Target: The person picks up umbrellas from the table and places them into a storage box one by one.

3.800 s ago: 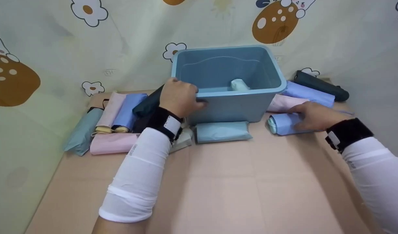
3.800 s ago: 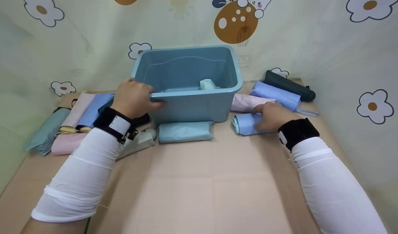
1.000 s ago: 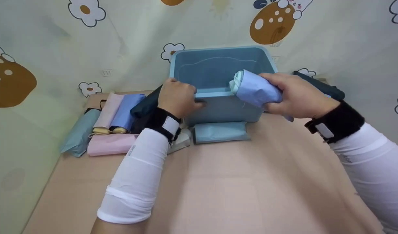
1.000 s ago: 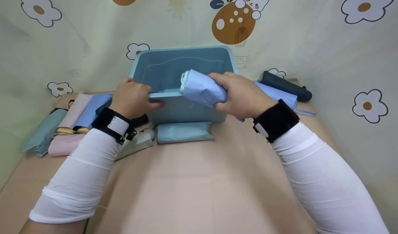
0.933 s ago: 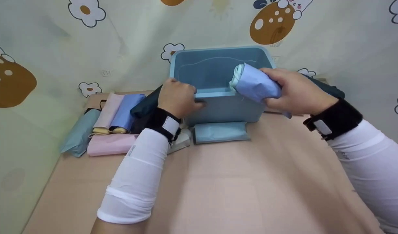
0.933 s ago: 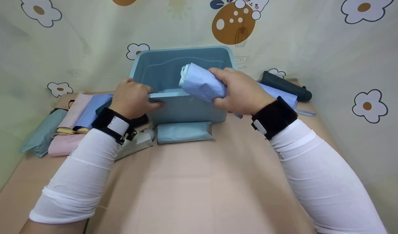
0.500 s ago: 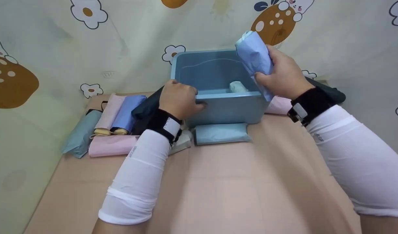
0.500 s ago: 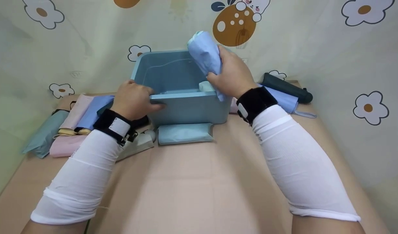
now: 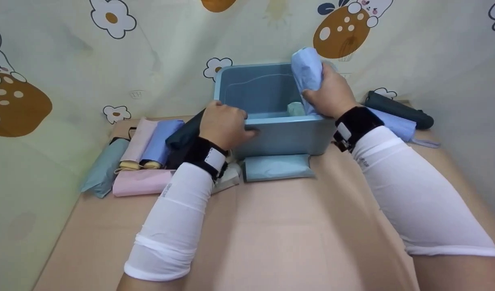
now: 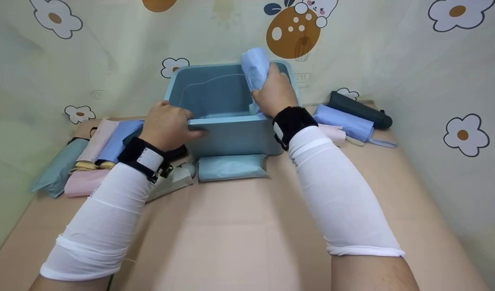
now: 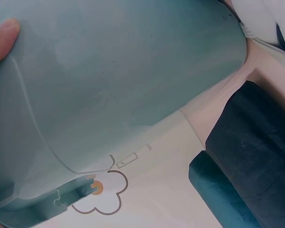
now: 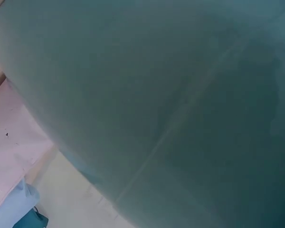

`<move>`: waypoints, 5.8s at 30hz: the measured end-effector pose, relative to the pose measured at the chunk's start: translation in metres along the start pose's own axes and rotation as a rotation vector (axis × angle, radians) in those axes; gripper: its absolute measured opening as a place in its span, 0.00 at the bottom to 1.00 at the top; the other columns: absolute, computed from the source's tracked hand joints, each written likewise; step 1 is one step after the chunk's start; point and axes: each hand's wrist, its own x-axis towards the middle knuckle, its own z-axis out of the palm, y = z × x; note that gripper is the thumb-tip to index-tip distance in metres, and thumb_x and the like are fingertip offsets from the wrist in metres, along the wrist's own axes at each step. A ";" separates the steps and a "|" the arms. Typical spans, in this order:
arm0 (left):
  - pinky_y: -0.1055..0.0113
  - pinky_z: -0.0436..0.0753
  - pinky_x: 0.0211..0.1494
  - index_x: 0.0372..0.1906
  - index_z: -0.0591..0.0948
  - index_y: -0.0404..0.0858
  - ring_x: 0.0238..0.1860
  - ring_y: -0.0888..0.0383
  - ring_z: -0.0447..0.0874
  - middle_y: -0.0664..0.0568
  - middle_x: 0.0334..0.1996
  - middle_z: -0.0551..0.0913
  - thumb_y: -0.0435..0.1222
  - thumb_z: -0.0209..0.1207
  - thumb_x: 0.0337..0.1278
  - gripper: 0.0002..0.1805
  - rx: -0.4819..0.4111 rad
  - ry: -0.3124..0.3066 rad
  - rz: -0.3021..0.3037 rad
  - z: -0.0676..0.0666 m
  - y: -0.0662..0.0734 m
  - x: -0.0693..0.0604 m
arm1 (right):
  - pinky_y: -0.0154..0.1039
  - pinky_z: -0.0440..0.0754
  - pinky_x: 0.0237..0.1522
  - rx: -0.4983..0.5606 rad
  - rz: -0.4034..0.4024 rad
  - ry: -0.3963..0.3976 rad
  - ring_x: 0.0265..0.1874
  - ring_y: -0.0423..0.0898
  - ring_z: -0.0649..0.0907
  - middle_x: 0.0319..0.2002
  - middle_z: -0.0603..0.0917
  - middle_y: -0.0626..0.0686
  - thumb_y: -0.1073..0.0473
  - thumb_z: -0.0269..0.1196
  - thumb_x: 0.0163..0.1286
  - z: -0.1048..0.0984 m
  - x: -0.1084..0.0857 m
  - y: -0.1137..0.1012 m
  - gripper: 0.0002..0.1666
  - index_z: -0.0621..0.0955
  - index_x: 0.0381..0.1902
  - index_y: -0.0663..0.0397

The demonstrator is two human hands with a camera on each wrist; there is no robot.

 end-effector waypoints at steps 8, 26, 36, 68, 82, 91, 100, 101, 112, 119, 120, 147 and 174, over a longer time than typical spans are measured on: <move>0.48 0.77 0.68 0.39 0.90 0.40 0.38 0.48 0.91 0.47 0.29 0.91 0.65 0.64 0.62 0.30 0.005 -0.015 0.001 -0.002 0.000 0.001 | 0.60 0.73 0.73 -0.095 0.045 -0.058 0.65 0.62 0.77 0.74 0.71 0.67 0.51 0.62 0.76 0.000 0.001 0.000 0.50 0.50 0.84 0.58; 0.48 0.78 0.66 0.37 0.90 0.40 0.38 0.48 0.91 0.47 0.28 0.91 0.66 0.66 0.59 0.31 0.004 0.020 0.004 0.000 -0.001 0.000 | 0.61 0.76 0.66 -0.295 0.060 -0.193 0.58 0.64 0.79 0.66 0.76 0.72 0.54 0.59 0.71 0.001 0.007 -0.001 0.45 0.59 0.77 0.73; 0.48 0.79 0.64 0.35 0.90 0.40 0.36 0.49 0.91 0.47 0.27 0.90 0.65 0.66 0.59 0.30 -0.012 0.030 0.007 0.001 0.001 0.000 | 0.61 0.75 0.67 -0.356 0.070 -0.259 0.61 0.66 0.78 0.68 0.73 0.76 0.53 0.54 0.74 0.001 0.007 -0.002 0.47 0.53 0.79 0.77; 0.49 0.79 0.65 0.36 0.89 0.40 0.38 0.50 0.91 0.48 0.28 0.91 0.64 0.65 0.60 0.29 0.020 0.005 0.007 0.001 0.000 0.001 | 0.43 0.74 0.35 -0.468 -0.004 -0.366 0.36 0.57 0.81 0.42 0.83 0.64 0.61 0.53 0.72 -0.001 0.008 -0.003 0.16 0.85 0.42 0.66; 0.49 0.78 0.66 0.37 0.90 0.41 0.38 0.49 0.91 0.48 0.29 0.91 0.66 0.64 0.60 0.30 0.030 0.006 0.006 0.001 0.000 0.000 | 0.41 0.73 0.32 -0.523 -0.010 -0.342 0.35 0.56 0.80 0.43 0.84 0.63 0.60 0.54 0.69 0.003 0.010 -0.002 0.16 0.86 0.37 0.65; 0.48 0.76 0.69 0.39 0.90 0.41 0.40 0.49 0.91 0.48 0.30 0.91 0.66 0.64 0.60 0.31 0.029 0.001 -0.001 0.001 0.001 0.000 | 0.42 0.73 0.32 -0.521 0.007 -0.348 0.36 0.57 0.80 0.45 0.84 0.64 0.60 0.56 0.69 0.004 0.012 -0.001 0.17 0.88 0.39 0.67; 0.48 0.75 0.70 0.40 0.90 0.41 0.41 0.49 0.92 0.48 0.31 0.92 0.65 0.65 0.60 0.30 0.015 0.002 -0.004 0.001 0.000 0.000 | 0.44 0.76 0.37 -0.499 0.025 -0.342 0.39 0.58 0.81 0.49 0.85 0.66 0.60 0.55 0.70 0.005 0.012 -0.002 0.19 0.88 0.43 0.69; 0.48 0.76 0.69 0.39 0.90 0.41 0.40 0.49 0.92 0.48 0.30 0.91 0.65 0.65 0.60 0.30 0.016 0.007 -0.004 0.001 0.000 0.000 | 0.45 0.76 0.38 -0.502 0.016 -0.337 0.39 0.58 0.81 0.49 0.85 0.66 0.60 0.55 0.70 0.004 0.011 -0.002 0.19 0.88 0.42 0.69; 0.48 0.77 0.66 0.36 0.90 0.41 0.38 0.49 0.91 0.48 0.27 0.90 0.65 0.66 0.60 0.29 0.015 0.015 -0.003 0.001 0.001 0.001 | 0.44 0.76 0.36 -0.511 0.017 -0.329 0.35 0.55 0.80 0.45 0.85 0.64 0.61 0.53 0.72 0.003 0.010 -0.002 0.18 0.87 0.33 0.64; 0.48 0.77 0.67 0.36 0.90 0.41 0.38 0.49 0.91 0.48 0.27 0.90 0.65 0.65 0.60 0.30 0.014 0.009 0.000 0.001 0.001 0.001 | 0.44 0.75 0.36 -0.464 0.044 -0.317 0.32 0.54 0.79 0.32 0.81 0.58 0.61 0.53 0.73 0.003 0.010 -0.001 0.18 0.86 0.30 0.62; 0.48 0.77 0.68 0.36 0.90 0.41 0.38 0.49 0.91 0.48 0.27 0.90 0.65 0.65 0.60 0.30 0.013 0.009 -0.001 0.001 0.001 0.001 | 0.44 0.75 0.35 -0.456 0.047 -0.312 0.31 0.54 0.79 0.30 0.79 0.57 0.61 0.53 0.73 0.003 0.010 -0.001 0.18 0.86 0.30 0.61; 0.47 0.76 0.69 0.36 0.89 0.41 0.39 0.48 0.91 0.48 0.29 0.91 0.65 0.64 0.61 0.30 0.012 0.000 0.000 0.001 0.001 0.000 | 0.36 0.79 0.49 0.154 -0.077 0.410 0.45 0.43 0.80 0.53 0.83 0.53 0.53 0.51 0.81 -0.016 -0.018 0.036 0.21 0.82 0.61 0.55; 0.47 0.76 0.69 0.36 0.89 0.40 0.39 0.48 0.91 0.47 0.28 0.90 0.64 0.65 0.61 0.29 0.002 0.015 0.001 0.000 0.000 -0.002 | 0.75 0.62 0.73 -0.266 0.121 -0.214 0.74 0.77 0.65 0.75 0.65 0.76 0.45 0.60 0.77 -0.036 -0.014 0.147 0.44 0.62 0.79 0.65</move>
